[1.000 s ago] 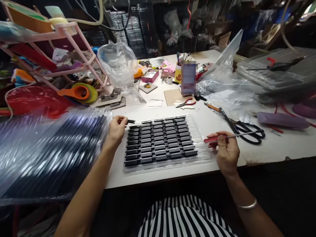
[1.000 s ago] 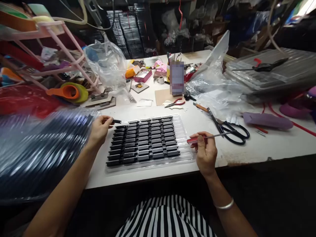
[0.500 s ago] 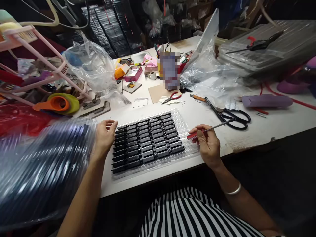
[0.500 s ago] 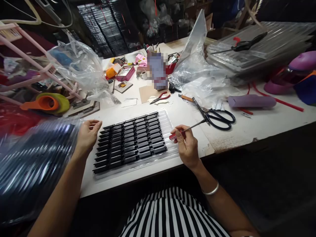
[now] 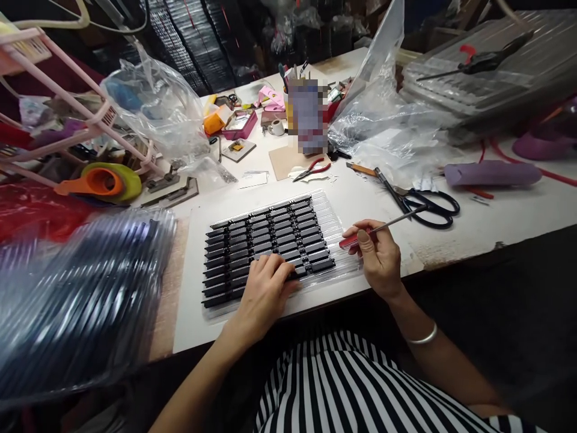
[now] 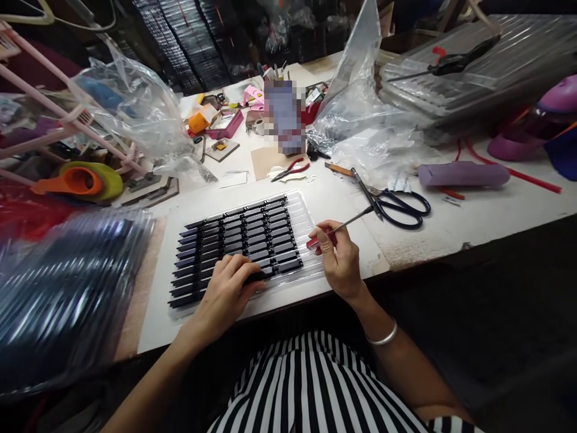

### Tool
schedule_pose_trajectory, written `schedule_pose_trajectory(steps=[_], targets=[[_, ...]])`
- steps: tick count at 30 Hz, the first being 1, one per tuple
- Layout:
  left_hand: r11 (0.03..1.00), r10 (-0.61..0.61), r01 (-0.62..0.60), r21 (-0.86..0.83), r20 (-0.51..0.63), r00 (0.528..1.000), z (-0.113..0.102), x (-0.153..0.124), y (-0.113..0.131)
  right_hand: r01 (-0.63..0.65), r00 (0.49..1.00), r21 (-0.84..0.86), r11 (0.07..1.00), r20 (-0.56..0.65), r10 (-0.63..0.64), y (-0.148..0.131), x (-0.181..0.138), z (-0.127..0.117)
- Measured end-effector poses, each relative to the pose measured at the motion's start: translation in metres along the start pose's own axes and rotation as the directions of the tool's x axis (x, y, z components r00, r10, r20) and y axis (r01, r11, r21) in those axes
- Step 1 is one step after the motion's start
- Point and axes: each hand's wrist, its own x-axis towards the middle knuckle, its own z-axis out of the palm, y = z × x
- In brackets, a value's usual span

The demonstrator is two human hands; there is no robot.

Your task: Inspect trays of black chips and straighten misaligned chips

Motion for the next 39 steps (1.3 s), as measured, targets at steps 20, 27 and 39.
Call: schedule_pose_trajectory(steps=[20, 27, 39], targets=[[0.959, -0.16, 0.107, -0.263, -0.188, 0.969, -0.018, -0.049, 0.028, 0.044, 0.769, 0.101, 0.994, 0.631, -0.099, -0.031, -0.041, 0.031], [0.981, -0.148, 0.108, -0.163, -0.255, 0.956, -0.002, -0.049, 0.032, -0.054, 0.832, 0.099, 0.994, 0.554, -0.01, -0.023, -0.04, 0.05], [0.841, -0.239, 0.066, -0.537, -0.26, 0.936, 0.029, -0.043, 0.043, 0.073, 0.868, 0.121, 0.99, 0.481, -0.123, -0.037, -0.038, 0.022]])
